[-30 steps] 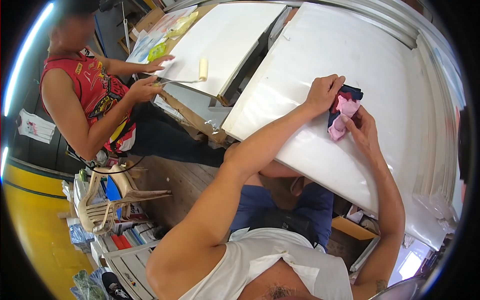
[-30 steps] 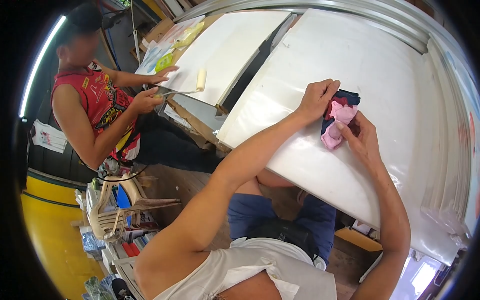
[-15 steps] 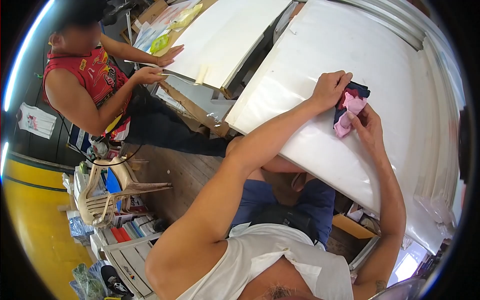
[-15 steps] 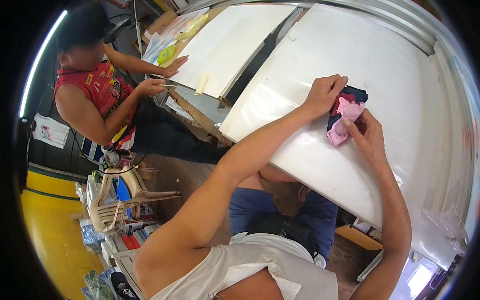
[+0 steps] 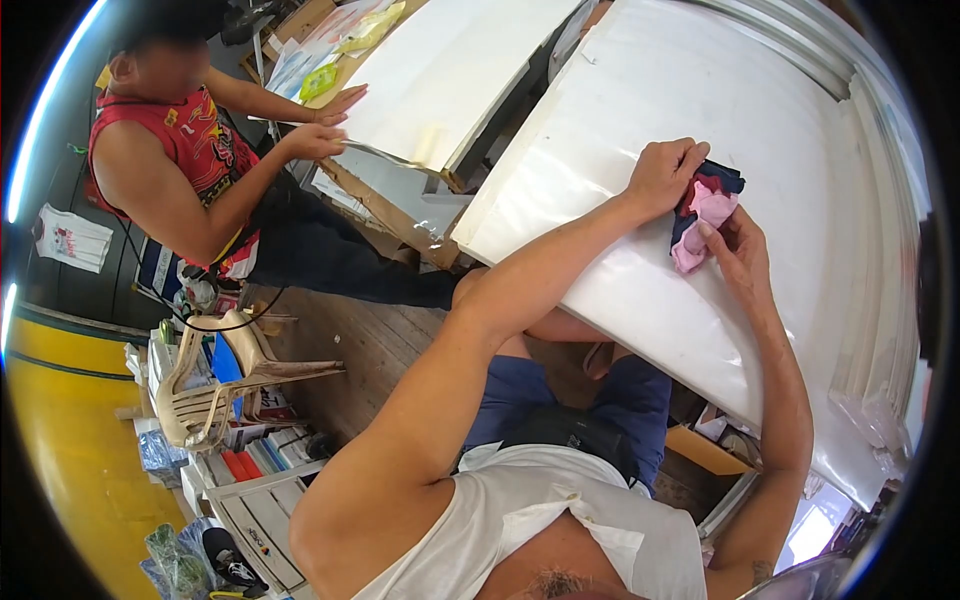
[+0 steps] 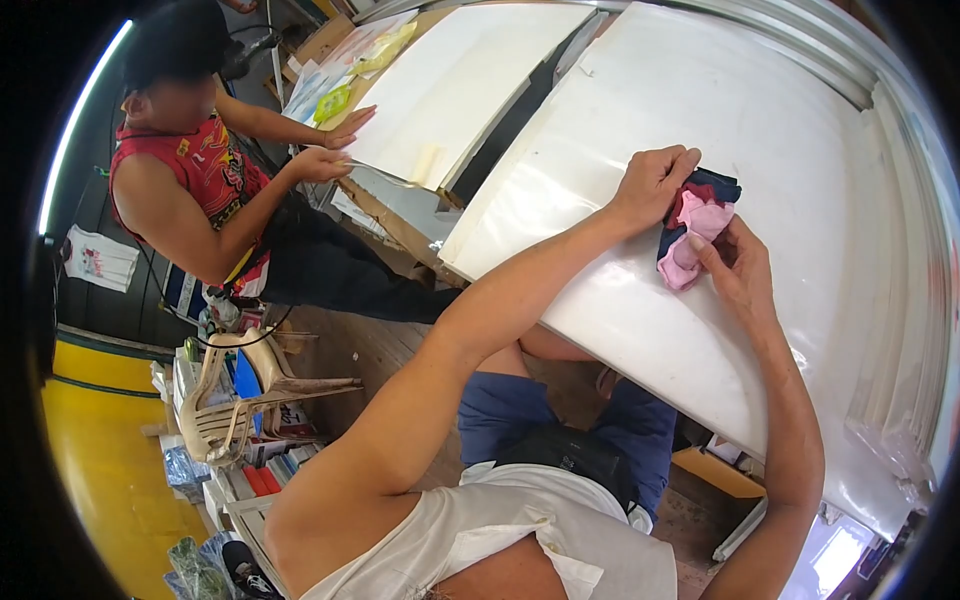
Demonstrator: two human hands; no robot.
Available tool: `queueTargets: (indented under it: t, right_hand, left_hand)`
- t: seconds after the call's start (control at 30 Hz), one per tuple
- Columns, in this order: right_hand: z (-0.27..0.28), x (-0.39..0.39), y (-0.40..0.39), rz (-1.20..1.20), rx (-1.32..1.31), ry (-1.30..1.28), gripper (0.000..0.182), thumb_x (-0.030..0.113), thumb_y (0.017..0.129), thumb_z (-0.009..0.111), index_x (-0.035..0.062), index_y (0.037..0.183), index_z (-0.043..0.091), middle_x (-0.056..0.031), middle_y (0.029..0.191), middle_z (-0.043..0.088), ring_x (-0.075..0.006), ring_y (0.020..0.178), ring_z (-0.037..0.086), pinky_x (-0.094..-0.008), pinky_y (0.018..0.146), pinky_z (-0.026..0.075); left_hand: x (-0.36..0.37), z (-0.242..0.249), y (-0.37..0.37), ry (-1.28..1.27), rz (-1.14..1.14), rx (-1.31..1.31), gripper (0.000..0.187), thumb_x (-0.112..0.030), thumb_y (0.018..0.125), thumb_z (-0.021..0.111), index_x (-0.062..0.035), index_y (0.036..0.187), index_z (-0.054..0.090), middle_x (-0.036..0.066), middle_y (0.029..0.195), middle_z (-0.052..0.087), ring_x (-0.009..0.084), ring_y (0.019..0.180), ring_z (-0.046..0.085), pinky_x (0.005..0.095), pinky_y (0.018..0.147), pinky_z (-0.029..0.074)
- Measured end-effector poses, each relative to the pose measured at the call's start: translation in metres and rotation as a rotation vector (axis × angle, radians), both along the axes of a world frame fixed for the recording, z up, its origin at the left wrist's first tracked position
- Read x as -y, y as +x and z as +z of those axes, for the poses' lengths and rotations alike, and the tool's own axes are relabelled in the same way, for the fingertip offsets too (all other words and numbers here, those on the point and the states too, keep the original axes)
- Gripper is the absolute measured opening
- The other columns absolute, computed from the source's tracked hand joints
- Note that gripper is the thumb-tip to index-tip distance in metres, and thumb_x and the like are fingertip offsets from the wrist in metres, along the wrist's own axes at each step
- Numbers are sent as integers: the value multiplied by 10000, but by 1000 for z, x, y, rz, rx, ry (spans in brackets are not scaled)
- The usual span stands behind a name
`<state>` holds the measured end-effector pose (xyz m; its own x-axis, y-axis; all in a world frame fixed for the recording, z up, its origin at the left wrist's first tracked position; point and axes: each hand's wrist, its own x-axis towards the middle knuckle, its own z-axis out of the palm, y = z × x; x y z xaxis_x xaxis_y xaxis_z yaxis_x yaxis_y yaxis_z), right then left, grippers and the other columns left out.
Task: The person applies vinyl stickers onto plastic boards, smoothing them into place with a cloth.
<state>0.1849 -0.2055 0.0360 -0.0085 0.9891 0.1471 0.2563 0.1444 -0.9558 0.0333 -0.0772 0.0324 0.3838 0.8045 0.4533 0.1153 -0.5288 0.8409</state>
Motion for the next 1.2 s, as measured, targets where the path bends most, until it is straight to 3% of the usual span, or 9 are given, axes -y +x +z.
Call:
queueTargets:
  t: [0.1, 0.7, 0.8, 1.1, 1.2]
  right_hand:
    - [2, 1, -1, -8, -11, 2, 375, 166, 982, 669, -35, 1289, 591, -63, 1035, 686, -118, 895, 643, -273, 781, 524]
    - [-2, -2, 2, 13, 6, -13, 426, 231, 996, 658, -21, 1328, 573, -50, 1078, 675, -129, 941, 631, -291, 824, 514]
    - [0, -1, -1, -15, -3, 3, 384, 178, 980, 671, -31, 1294, 594, -61, 1040, 688, -119, 908, 645, -274, 801, 521]
    - [-1, -1, 1, 5, 9, -4, 428, 228, 996, 651, -24, 1333, 568, -39, 1079, 666, -116, 927, 612, -276, 797, 496]
    - [2, 1, -3, -17, -24, 13, 393, 182, 980, 671, -38, 1295, 590, -62, 1034, 683, -119, 907, 637, -272, 814, 512]
  left_hand:
    - [0, 0, 0, 16, 4, 1, 512, -372, 1024, 536, 35, 719, 601, 231, 610, 561, 360, 521, 510, 448, 535, 395]
    - [-2, -2, 1, 1, -6, -4, 527, -382, 1028, 533, 38, 717, 605, 232, 598, 554, 349, 513, 509, 445, 533, 400]
    - [-1, -1, 1, 6, 1, 3, 526, -379, 1027, 533, 40, 716, 603, 233, 599, 554, 347, 513, 509, 444, 534, 400]
    - [-1, -1, 1, 2, -3, 10, 518, -371, 1024, 541, 41, 714, 598, 230, 598, 547, 343, 514, 505, 441, 531, 396]
    - [-1, -1, 0, 12, 2, -6, 523, -374, 1025, 538, 41, 713, 597, 230, 599, 547, 343, 514, 501, 440, 530, 395]
